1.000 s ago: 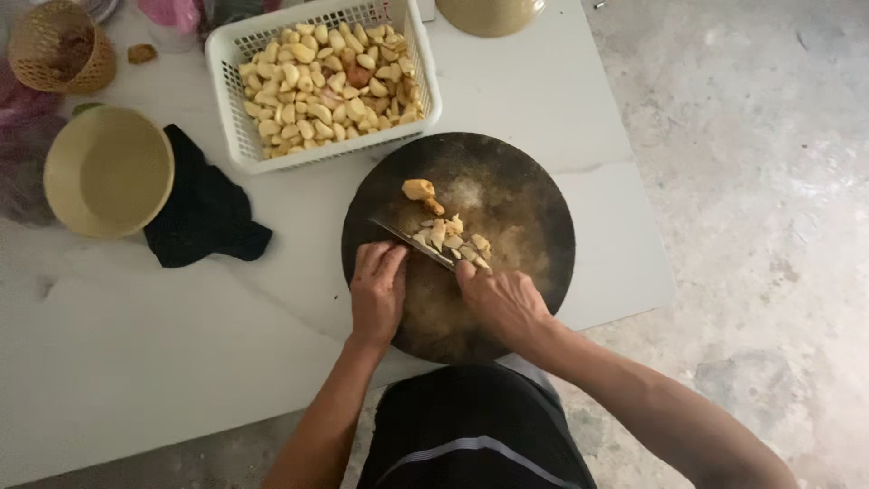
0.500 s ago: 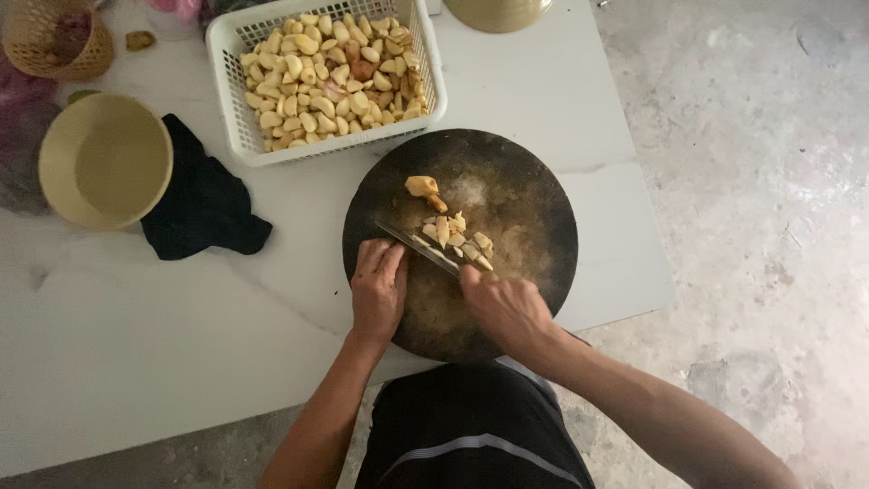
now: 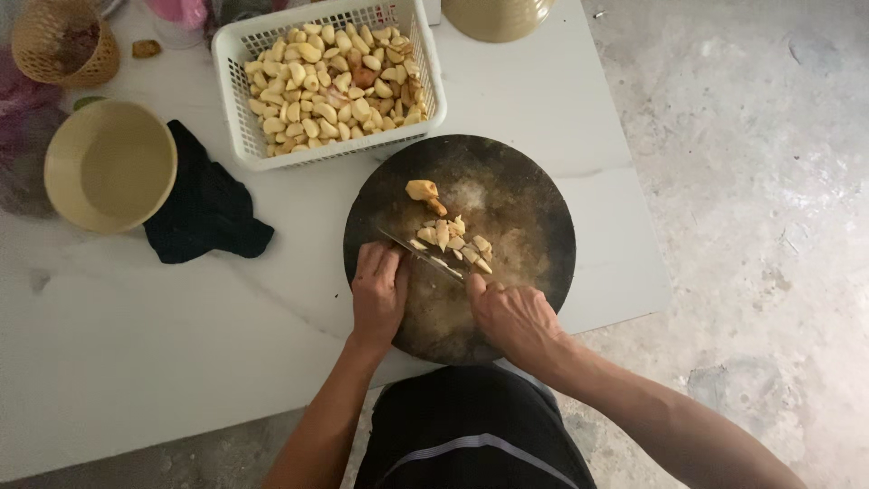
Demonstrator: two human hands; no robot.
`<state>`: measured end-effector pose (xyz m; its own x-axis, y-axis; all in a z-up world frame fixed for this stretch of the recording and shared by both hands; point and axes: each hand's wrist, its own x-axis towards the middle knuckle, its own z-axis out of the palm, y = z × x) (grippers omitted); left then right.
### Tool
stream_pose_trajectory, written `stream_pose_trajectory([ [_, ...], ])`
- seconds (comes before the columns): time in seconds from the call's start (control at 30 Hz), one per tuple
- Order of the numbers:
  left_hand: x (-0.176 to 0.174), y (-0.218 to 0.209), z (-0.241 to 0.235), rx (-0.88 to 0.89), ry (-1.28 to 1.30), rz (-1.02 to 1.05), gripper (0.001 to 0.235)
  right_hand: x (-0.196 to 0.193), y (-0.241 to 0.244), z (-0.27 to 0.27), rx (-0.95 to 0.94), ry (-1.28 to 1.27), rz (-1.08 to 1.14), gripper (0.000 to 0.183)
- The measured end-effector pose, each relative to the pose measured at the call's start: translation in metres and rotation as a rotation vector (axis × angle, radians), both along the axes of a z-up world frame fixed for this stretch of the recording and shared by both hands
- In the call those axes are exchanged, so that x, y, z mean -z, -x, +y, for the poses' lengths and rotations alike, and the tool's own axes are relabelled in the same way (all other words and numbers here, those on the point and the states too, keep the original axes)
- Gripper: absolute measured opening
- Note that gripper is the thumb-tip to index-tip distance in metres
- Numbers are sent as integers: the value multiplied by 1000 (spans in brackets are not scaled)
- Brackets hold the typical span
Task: The person chops peeled garlic cloves and ginger pieces on a round wooden cutting board using a knife. The chopped pieces are gathered and transferred into a white plastic basket containing other peeled garlic cloves.
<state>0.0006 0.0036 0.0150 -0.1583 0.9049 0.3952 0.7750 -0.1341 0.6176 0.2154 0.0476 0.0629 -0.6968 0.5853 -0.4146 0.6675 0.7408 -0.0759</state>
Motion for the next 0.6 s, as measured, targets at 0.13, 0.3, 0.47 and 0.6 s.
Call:
stream_pose_trajectory([
  [0.13,2,2,1,13,20,6,29,14,11,7,66,95,3,5],
  [0.3,3,2,1,15,22,74,20,29,25,13,-39,-312,215,17],
  [0.47,5,2,2,-16,26,30,17,21,10,9,105,-41,179,3],
  [0.6,7,1,3,-29,39,34,22,12,0,5,57,-12,112,3],
])
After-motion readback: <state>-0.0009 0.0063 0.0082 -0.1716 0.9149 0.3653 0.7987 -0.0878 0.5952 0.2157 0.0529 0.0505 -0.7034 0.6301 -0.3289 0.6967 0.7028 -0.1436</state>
